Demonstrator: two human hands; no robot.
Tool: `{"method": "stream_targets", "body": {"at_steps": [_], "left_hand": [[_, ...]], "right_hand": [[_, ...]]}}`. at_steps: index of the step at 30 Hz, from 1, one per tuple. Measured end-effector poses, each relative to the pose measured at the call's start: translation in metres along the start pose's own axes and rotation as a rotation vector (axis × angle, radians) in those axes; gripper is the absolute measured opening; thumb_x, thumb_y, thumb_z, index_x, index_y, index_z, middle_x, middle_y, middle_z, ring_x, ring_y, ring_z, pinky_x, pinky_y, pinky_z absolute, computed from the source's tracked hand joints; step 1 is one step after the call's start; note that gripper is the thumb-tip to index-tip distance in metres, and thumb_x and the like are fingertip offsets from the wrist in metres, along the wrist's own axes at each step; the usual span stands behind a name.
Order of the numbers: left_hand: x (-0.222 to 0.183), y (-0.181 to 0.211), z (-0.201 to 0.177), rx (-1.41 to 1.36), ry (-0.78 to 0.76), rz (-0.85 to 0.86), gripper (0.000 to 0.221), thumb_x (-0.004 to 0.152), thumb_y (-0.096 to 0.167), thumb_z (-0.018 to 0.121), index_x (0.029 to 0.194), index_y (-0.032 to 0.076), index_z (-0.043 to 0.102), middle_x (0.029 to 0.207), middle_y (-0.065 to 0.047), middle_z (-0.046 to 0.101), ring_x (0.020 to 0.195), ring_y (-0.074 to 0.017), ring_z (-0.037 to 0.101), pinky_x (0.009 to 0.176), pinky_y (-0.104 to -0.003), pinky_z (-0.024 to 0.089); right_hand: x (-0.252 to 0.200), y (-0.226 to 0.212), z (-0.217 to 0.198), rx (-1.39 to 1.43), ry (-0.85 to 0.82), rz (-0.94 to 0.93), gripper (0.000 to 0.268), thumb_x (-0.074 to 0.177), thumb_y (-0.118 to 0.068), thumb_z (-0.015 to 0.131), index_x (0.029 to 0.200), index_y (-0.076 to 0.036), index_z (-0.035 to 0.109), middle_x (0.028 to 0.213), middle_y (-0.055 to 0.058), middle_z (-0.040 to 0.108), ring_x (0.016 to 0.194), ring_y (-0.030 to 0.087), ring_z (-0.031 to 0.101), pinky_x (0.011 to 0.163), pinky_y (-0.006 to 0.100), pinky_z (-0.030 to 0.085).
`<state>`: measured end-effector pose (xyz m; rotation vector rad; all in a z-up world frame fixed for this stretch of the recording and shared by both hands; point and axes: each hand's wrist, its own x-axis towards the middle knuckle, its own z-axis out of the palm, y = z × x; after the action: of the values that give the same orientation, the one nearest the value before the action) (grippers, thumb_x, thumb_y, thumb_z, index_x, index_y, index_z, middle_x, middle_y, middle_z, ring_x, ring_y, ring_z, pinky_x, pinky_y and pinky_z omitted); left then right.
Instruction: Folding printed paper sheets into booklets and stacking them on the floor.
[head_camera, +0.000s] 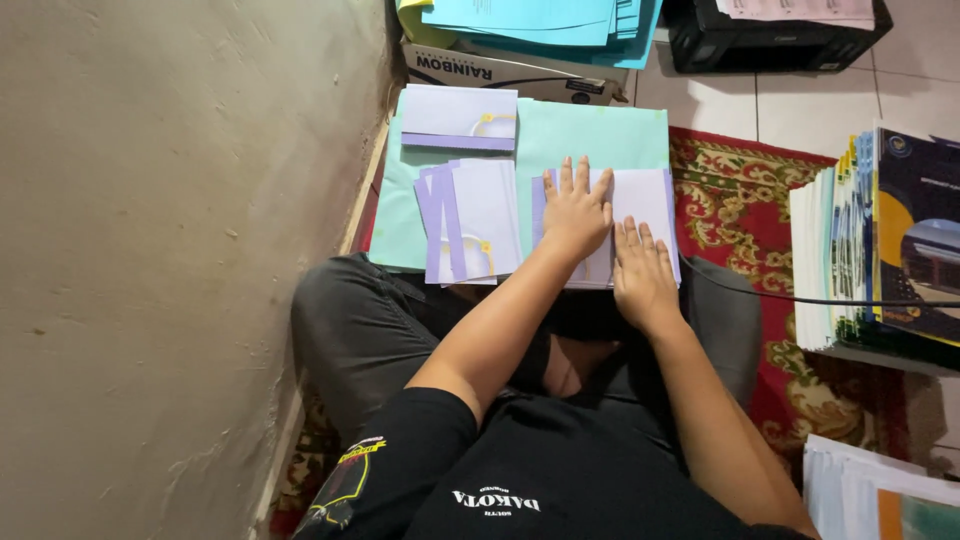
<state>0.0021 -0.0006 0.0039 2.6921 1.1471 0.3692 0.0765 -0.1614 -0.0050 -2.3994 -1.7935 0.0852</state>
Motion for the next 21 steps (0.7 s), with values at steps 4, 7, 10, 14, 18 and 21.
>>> {"method": "stream_targets", "body": {"at_steps": [4,7,10,14,18,21], "left_hand": [[-0.009,0.003,-0.012,-0.026,0.043,0.011,0.059,0.096,0.037,0.046,0.153,0.023,0.048,0.162,-0.019,0.038,0.155,-0.0418,0.026,0.122,-0.068,0.012],[-0.006,0.0,0.003,-0.053,0.119,0.023,0.058,0.096,0.034,0.046,0.151,0.019,0.05,0.158,-0.02,0.043,0.153,-0.0417,0.031,0.122,-0.067,0.015],[-0.001,-0.006,0.023,-0.033,0.284,0.036,0.06,0.089,0.028,0.054,0.146,0.012,0.053,0.153,-0.02,0.05,0.148,-0.0388,0.042,0.121,-0.064,0.023],[-0.004,-0.004,0.019,-0.077,0.343,0.035,0.055,0.091,0.021,0.049,0.142,0.003,0.055,0.149,-0.022,0.054,0.145,-0.0388,0.046,0.12,-0.063,0.026],[-0.003,-0.006,0.02,-0.066,0.372,0.044,0.057,0.089,0.021,0.051,0.142,0.001,0.056,0.148,-0.022,0.056,0.144,-0.0383,0.047,0.12,-0.063,0.027],[-0.001,-0.006,0.028,-0.066,0.373,0.049,0.057,0.088,0.02,0.053,0.142,0.001,0.056,0.148,-0.022,0.055,0.144,-0.0394,0.047,0.12,-0.063,0.025]], "right_hand": [[0.04,0.009,0.004,-0.039,0.033,-0.025,0.063,0.102,-0.015,0.035,0.165,-0.011,0.027,0.171,0.012,0.026,0.155,0.035,0.025,0.123,0.055,0.023],[0.08,0.016,0.005,0.007,0.039,-0.019,0.061,0.103,-0.018,0.033,0.164,-0.013,0.03,0.172,0.011,0.026,0.156,0.034,0.023,0.124,0.055,0.02],[0.1,0.016,0.008,-0.031,0.097,-0.033,0.063,0.102,-0.023,0.038,0.164,-0.014,0.032,0.172,0.009,0.026,0.157,0.031,0.022,0.125,0.054,0.017],[0.073,0.012,0.012,0.002,0.079,-0.011,0.064,0.1,-0.02,0.036,0.164,-0.015,0.032,0.173,0.008,0.024,0.158,0.029,0.021,0.125,0.053,0.017],[0.018,0.002,0.014,0.039,0.043,-0.055,0.075,0.091,-0.011,0.042,0.165,-0.015,0.028,0.173,0.006,0.025,0.157,0.028,0.024,0.126,0.051,0.017],[0.008,0.006,0.02,0.033,0.006,-0.059,0.077,0.091,-0.012,0.043,0.166,-0.016,0.025,0.174,0.003,0.022,0.158,0.026,0.02,0.127,0.05,0.016]]}}
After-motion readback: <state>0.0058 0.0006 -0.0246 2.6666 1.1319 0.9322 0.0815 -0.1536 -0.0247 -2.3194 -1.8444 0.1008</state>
